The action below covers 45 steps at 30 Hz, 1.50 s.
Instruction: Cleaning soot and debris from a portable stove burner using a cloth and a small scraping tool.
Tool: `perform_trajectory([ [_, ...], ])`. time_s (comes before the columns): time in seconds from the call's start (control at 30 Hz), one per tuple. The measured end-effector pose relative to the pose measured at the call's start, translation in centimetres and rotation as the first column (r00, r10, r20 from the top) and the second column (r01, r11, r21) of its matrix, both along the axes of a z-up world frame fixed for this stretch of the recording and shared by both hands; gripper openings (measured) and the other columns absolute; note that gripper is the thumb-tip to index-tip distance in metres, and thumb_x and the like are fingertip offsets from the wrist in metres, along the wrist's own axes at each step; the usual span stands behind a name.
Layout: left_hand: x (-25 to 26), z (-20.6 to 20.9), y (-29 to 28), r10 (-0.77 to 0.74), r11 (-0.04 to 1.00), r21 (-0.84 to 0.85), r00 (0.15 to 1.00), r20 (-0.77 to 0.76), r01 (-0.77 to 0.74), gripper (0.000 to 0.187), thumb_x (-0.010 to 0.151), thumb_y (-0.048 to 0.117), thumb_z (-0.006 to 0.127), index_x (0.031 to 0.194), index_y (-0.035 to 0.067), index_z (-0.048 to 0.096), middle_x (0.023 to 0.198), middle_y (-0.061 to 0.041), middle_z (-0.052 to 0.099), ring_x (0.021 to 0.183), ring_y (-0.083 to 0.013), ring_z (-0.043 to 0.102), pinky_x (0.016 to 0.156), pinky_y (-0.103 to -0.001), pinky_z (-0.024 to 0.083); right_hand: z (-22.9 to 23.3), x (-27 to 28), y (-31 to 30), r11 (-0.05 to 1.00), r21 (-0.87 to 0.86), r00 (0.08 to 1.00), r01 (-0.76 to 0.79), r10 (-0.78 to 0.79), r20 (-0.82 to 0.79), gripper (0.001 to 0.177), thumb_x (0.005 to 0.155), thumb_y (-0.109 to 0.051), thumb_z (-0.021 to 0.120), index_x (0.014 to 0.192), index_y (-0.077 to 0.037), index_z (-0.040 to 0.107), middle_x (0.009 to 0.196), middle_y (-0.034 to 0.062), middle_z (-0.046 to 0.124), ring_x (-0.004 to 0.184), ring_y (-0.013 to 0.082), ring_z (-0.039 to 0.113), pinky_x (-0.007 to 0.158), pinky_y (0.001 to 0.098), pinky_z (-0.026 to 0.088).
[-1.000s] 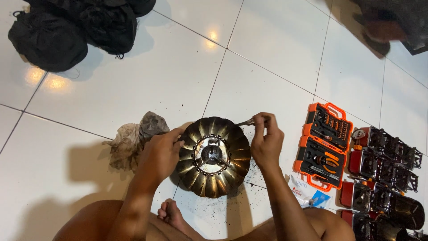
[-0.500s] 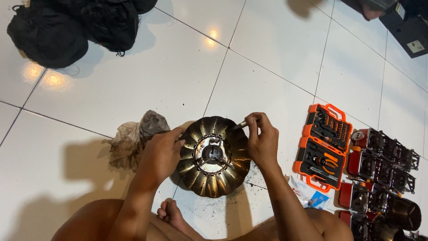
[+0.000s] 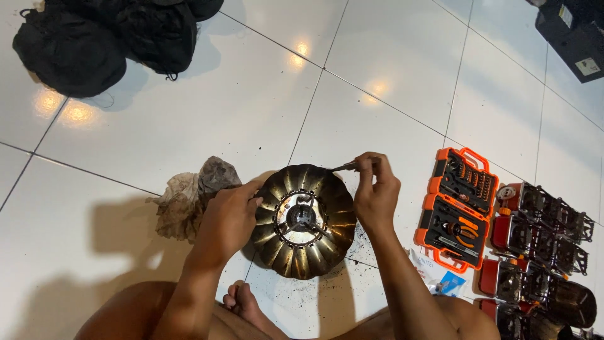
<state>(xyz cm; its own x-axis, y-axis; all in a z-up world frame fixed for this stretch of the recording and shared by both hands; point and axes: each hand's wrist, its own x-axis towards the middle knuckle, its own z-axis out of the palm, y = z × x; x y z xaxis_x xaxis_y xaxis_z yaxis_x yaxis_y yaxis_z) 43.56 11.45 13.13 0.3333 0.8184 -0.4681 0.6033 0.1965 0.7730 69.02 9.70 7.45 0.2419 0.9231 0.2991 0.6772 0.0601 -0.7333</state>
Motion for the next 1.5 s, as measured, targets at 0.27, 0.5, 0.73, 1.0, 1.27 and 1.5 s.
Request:
perform_trajectory([
  [0.27, 0.1, 2.0, -0.1, 0.014, 0.999, 0.033, 1.0, 0.027, -0.015, 0.04, 0.103, 0.011, 0.052, 0.142, 0.006, 0.059, 0.123, -0.031, 0.069, 0.117, -0.0483, 0.066, 0.087, -0.065, 0.06, 0.6, -0.2, -0.1, 1.0, -0.005, 1.0, -0.002, 0.002, 0.03, 0.014, 0.108, -0.008, 0.055, 0.102, -0.007, 0.068, 0.085, 0.0141, 0.074, 0.08, 0.0318, 0.073, 0.082, 0.0478, 0.056],
  [0.5, 0.3, 1.0, -0.5, 0.026, 0.998, 0.06, 0.999, 0.02, -0.027, 0.038, 0.102, 0.013, 0.056, 0.139, 0.005, 0.062, 0.123, -0.029, 0.07, 0.117, -0.0466, 0.067, 0.091, -0.065, 0.057, 1.8, 0.6, -1.2, 0.998, -0.039, 0.999, 0.044, -0.045, -0.022, 0.017, 0.108, -0.012, 0.053, 0.1, -0.008, 0.068, 0.083, 0.0123, 0.076, 0.081, 0.0304, 0.075, 0.084, 0.0458, 0.057],
  [0.73, 0.3, -5.2, -0.5, 0.006, 1.0, 0.003, 0.989, -0.148, -0.006, 0.042, 0.102, 0.03, 0.058, 0.143, 0.023, 0.062, 0.125, -0.019, 0.073, 0.123, -0.0381, 0.066, 0.102, -0.058, 0.053, -0.1, 10.6, -8.8, 0.926, -0.204, 0.948, 0.317, -0.314, 0.048, 0.02, 0.11, -0.015, 0.05, 0.101, -0.001, 0.062, 0.067, 0.0198, 0.067, 0.065, 0.0351, 0.067, 0.072, 0.05, 0.055],
  [1.0, 1.9, -4.4, -1.0, 0.002, 0.999, -0.051, 0.967, -0.256, -0.015, 0.047, 0.099, 0.029, 0.059, 0.144, 0.017, 0.059, 0.121, -0.017, 0.075, 0.104, -0.0339, 0.075, 0.086, -0.047, 0.058, -4.2, 13.7, -19.9, 0.655, -0.561, 0.861, 0.506, -0.418, 0.289, 0.027, 0.096, -0.032, 0.063, 0.106, -0.006, 0.068, 0.072, 0.0097, 0.073, 0.059, 0.0217, 0.065, 0.057, 0.0362, 0.051],
  [1.27, 1.3, -6.4, -1.8, 0.026, 0.993, 0.115, 0.927, -0.373, 0.018, 0.041, 0.1, 0.032, 0.062, 0.137, 0.013, 0.068, 0.114, -0.009, 0.081, 0.096, -0.0283, 0.078, 0.081, -0.041, 0.058, -1.5, 20.1, -25.3, 0.611, -0.459, 0.674, 0.645, -0.172, 0.719, 0.058, 0.079, -0.06, 0.077, 0.091, -0.004, 0.07, 0.087, 0.0159, 0.073, 0.086, 0.0354, 0.067, 0.081, 0.0554, 0.051],
  [1.5, -0.9, -7.6, -3.8, 0.073, 0.972, 0.232, 0.877, -0.476, 0.045, 0.04, 0.101, 0.037, 0.063, 0.133, 0.014, 0.071, 0.101, -0.014, 0.083, 0.087, -0.0297, 0.079, 0.078, -0.04, 0.06, -1.6, 23.1, -27.1, 0.598, -0.479, 0.762, 0.643, -0.437, 0.478, 0.017, 0.083, -0.022, 0.067, 0.086, -0.008, 0.076, 0.086, 0.0128, 0.075, 0.077, 0.0354, 0.067, 0.076, 0.0447, 0.053],
])
